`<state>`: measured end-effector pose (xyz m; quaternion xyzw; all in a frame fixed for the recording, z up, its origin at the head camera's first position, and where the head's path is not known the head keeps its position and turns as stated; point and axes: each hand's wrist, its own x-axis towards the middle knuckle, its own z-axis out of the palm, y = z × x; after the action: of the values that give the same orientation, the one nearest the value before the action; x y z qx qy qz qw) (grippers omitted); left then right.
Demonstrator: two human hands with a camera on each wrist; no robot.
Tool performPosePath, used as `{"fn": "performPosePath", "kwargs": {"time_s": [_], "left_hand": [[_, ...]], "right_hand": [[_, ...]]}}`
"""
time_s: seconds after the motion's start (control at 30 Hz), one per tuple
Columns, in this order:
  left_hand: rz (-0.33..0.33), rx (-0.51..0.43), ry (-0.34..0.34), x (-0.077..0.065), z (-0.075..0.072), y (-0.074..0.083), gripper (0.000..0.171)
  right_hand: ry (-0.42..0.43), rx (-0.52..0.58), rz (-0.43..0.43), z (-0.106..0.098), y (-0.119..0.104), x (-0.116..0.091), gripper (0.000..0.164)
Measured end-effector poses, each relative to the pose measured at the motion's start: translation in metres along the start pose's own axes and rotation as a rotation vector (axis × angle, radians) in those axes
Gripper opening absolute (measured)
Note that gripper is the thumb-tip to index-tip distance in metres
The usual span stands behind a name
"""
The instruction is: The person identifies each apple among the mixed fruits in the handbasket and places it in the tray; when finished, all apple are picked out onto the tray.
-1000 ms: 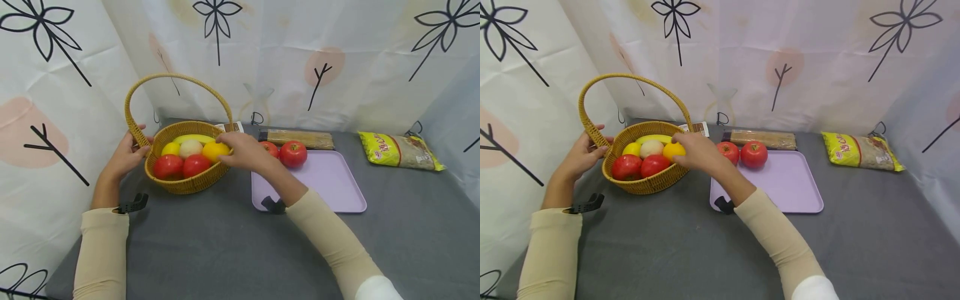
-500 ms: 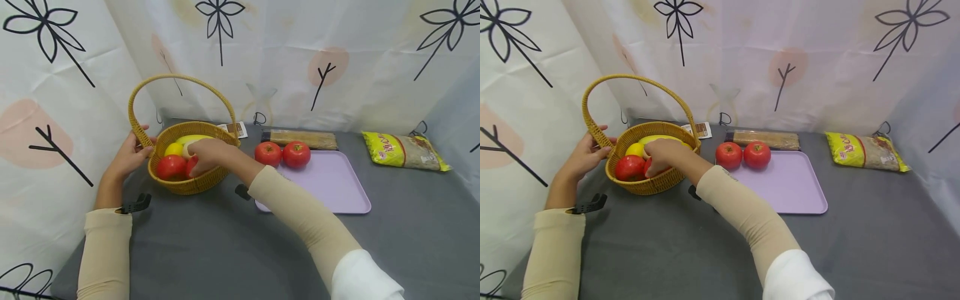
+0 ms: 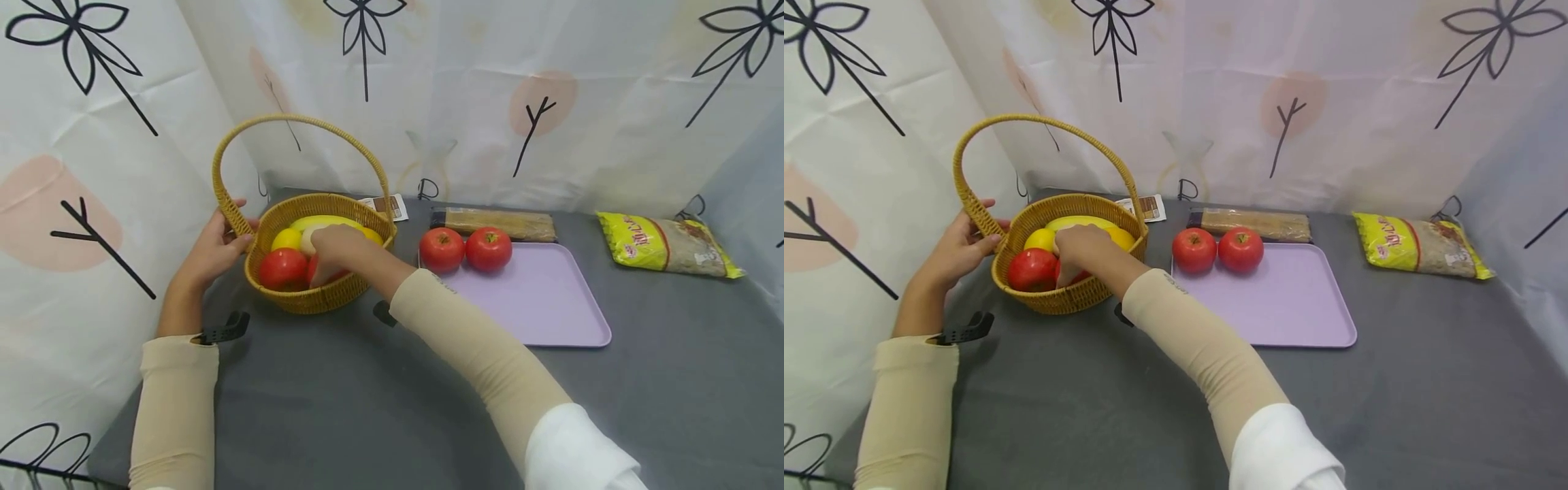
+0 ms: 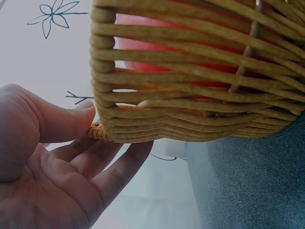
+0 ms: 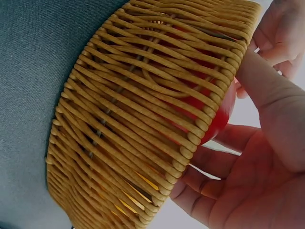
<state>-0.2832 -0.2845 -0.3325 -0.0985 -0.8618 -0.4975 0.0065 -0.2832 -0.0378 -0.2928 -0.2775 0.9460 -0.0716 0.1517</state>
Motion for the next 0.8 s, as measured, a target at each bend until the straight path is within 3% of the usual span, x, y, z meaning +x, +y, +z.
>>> {"fn": "performPosePath", "kwargs": {"time_s": [0.43, 0.8], "left_hand": [[0.01, 0.017, 0.015, -0.001, 0.003, 0.0, 0.064], [0.041, 0.007, 0.018, 0.0, 0.003, 0.002, 0.062]], "right_hand": [[0.066, 0.03, -0.044, 0.006, 0.006, -0.001, 0.048], [0.097, 0.051, -0.043, -0.006, 0.01, -0.007, 0.05]]}}
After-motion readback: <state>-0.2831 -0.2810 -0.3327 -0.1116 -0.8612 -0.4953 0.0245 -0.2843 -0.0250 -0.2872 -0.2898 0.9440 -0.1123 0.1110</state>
